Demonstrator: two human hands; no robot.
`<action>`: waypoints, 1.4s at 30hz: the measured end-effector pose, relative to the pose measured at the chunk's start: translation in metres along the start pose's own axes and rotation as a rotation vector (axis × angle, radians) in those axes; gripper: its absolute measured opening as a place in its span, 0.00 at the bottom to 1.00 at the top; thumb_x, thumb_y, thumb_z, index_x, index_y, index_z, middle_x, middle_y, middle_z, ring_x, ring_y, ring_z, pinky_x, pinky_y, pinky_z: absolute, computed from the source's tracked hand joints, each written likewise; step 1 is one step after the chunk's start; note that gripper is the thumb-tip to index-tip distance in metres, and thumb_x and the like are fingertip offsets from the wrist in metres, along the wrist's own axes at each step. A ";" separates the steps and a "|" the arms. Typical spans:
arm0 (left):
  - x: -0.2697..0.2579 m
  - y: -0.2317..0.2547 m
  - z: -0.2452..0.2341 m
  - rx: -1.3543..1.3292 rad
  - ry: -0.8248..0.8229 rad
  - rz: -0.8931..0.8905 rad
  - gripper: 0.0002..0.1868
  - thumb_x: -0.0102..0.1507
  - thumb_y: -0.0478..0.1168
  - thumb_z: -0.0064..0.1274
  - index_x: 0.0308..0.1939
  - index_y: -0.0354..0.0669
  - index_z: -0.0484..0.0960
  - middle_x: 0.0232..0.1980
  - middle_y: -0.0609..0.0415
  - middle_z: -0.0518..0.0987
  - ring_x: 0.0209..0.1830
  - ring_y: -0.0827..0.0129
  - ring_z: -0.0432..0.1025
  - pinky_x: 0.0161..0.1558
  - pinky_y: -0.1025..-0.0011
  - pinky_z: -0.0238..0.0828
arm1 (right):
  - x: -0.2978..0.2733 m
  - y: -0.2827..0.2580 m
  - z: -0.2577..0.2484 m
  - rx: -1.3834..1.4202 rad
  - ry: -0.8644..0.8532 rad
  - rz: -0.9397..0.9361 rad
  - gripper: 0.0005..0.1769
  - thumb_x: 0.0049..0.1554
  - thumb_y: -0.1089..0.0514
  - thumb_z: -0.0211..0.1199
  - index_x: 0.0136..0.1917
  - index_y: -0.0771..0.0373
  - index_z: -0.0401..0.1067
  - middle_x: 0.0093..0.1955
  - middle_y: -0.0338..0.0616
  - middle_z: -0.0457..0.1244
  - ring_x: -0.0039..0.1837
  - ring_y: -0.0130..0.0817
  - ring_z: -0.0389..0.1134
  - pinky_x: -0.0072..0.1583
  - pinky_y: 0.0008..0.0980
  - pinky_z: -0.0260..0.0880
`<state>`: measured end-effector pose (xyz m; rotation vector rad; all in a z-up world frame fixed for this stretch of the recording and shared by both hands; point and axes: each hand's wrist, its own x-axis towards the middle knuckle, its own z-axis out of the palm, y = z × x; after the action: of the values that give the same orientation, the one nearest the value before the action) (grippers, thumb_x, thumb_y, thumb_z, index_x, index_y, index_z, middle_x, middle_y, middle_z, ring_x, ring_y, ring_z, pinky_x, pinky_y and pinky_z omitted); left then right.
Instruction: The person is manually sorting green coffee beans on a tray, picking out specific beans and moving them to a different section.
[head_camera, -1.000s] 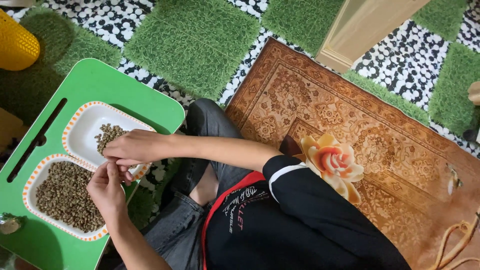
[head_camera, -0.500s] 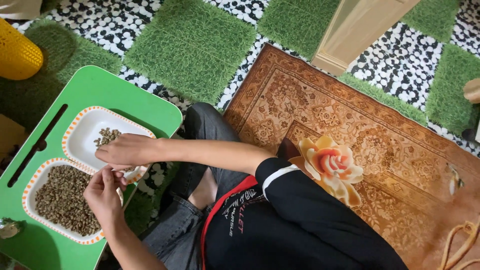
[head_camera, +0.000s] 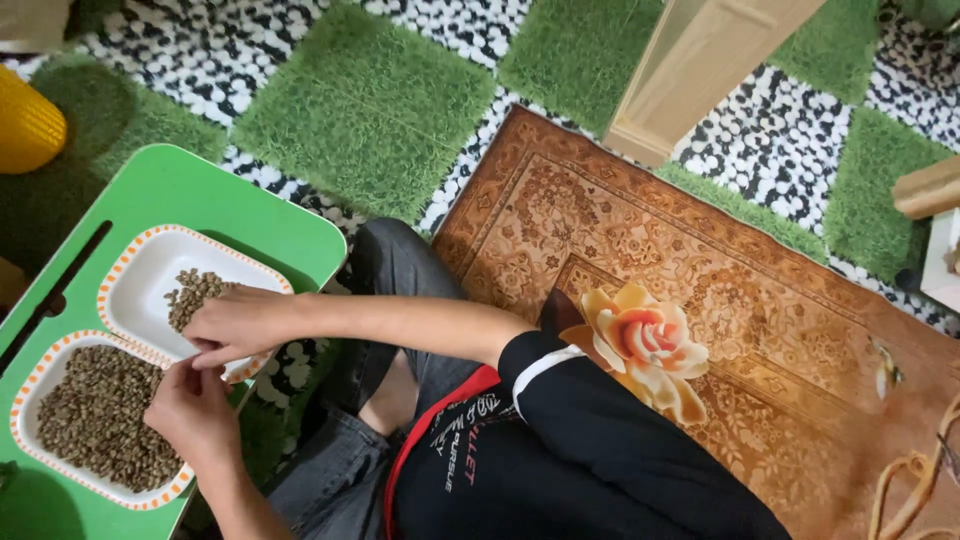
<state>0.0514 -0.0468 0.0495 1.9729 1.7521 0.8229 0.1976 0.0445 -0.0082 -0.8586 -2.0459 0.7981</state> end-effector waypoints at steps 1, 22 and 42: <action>0.004 0.001 0.003 -0.005 0.011 0.005 0.06 0.72 0.22 0.53 0.50 0.17 0.83 0.33 0.42 0.79 0.26 0.65 0.68 0.28 0.69 0.63 | 0.002 0.002 -0.005 -0.009 -0.002 -0.009 0.18 0.51 0.41 0.62 0.30 0.56 0.70 0.28 0.35 0.67 0.29 0.37 0.68 0.36 0.37 0.68; 0.000 -0.039 -0.019 0.224 0.102 0.041 0.12 0.71 0.25 0.65 0.57 0.21 0.82 0.33 0.41 0.82 0.24 0.64 0.72 0.27 0.69 0.68 | 0.005 0.038 0.008 -0.041 -0.038 0.059 0.08 0.51 0.62 0.66 0.38 0.57 0.67 0.37 0.36 0.66 0.33 0.26 0.66 0.36 0.23 0.71; -0.027 -0.151 -0.047 0.696 -0.172 -0.205 0.18 0.73 0.51 0.65 0.43 0.39 0.85 0.34 0.51 0.82 0.30 0.55 0.76 0.33 0.59 0.71 | -0.006 0.043 0.020 -0.219 -0.009 -0.033 0.04 0.56 0.62 0.61 0.45 0.63 0.70 0.37 0.43 0.63 0.38 0.33 0.67 0.37 0.26 0.75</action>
<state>-0.0957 -0.0553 -0.0141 2.1086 2.2792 -0.0525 0.1965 0.0596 -0.0535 -0.9389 -2.1775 0.5676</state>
